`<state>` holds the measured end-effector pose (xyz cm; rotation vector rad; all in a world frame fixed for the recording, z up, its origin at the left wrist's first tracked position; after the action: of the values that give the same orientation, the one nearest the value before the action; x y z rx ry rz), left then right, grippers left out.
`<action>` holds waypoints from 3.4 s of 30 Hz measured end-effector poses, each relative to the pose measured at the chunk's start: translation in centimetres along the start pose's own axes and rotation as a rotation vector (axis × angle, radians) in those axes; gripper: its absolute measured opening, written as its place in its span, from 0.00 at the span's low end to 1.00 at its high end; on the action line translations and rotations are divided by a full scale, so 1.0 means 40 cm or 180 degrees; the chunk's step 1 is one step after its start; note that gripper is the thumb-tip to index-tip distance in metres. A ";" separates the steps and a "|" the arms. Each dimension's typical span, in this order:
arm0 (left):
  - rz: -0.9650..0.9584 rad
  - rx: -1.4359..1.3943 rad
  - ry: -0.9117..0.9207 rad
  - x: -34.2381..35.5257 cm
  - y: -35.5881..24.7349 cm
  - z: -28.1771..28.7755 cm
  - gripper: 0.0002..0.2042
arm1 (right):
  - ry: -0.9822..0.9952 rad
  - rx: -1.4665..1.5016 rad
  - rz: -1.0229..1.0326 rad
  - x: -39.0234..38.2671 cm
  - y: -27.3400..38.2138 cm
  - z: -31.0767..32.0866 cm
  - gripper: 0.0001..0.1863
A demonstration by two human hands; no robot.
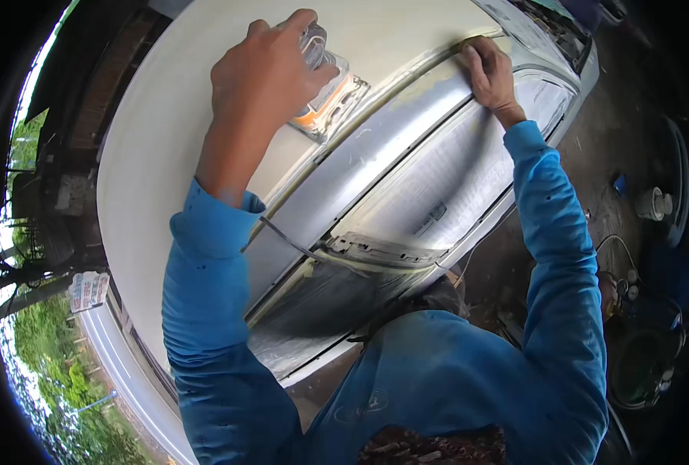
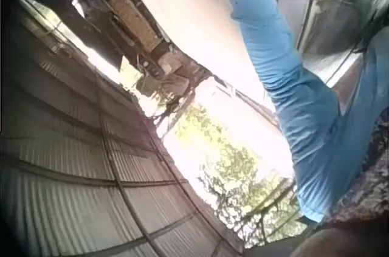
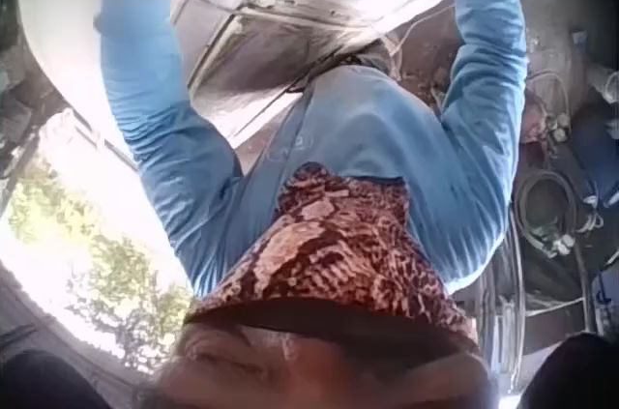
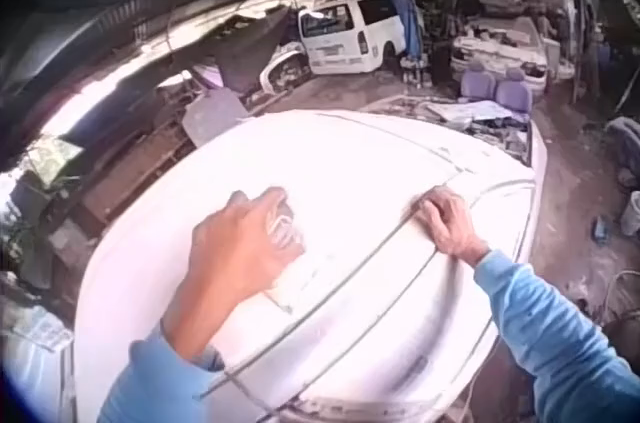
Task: Sand the roof of a car using a power sander.
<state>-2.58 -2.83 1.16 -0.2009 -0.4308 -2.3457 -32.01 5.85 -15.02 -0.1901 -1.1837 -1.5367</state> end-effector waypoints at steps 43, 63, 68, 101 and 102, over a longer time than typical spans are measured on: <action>0.0505 -0.1118 0.0870 0.105 -0.106 -0.023 0.30 | 0.0056 -0.0275 0.0372 0.014 -0.027 0.020 0.16; -0.0114 -0.0247 -0.0199 -0.083 0.017 0.004 0.30 | -0.0010 0.0052 -0.0075 0.006 0.034 0.016 0.12; -0.0561 -0.0087 -0.0450 0.112 -0.122 -0.009 0.30 | -0.0191 0.0156 -0.0031 -0.002 0.026 0.019 0.11; 0.2581 -0.0280 -0.0193 -1.075 0.671 0.075 0.30 | 0.0296 -0.0407 0.0175 0.018 -0.136 -0.004 0.19; 0.2877 -0.0169 -0.0118 -1.129 0.711 0.073 0.30 | 0.0276 -0.0225 0.0023 0.019 -0.143 -0.005 0.19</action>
<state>49.74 7.93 -1.03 -0.3734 -0.2201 -1.4658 -36.84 4.44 -17.84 -0.1728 -1.0606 -1.5663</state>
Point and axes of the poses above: each hand's wrist, its own x-axis towards the middle knuckle, its own z-axis out of the back of the hand, y = z × x, the point moved 4 cm from there along x, towards the middle knuckle, and after that the axes turned 6 degrees about -z, right-handed, at the moved point
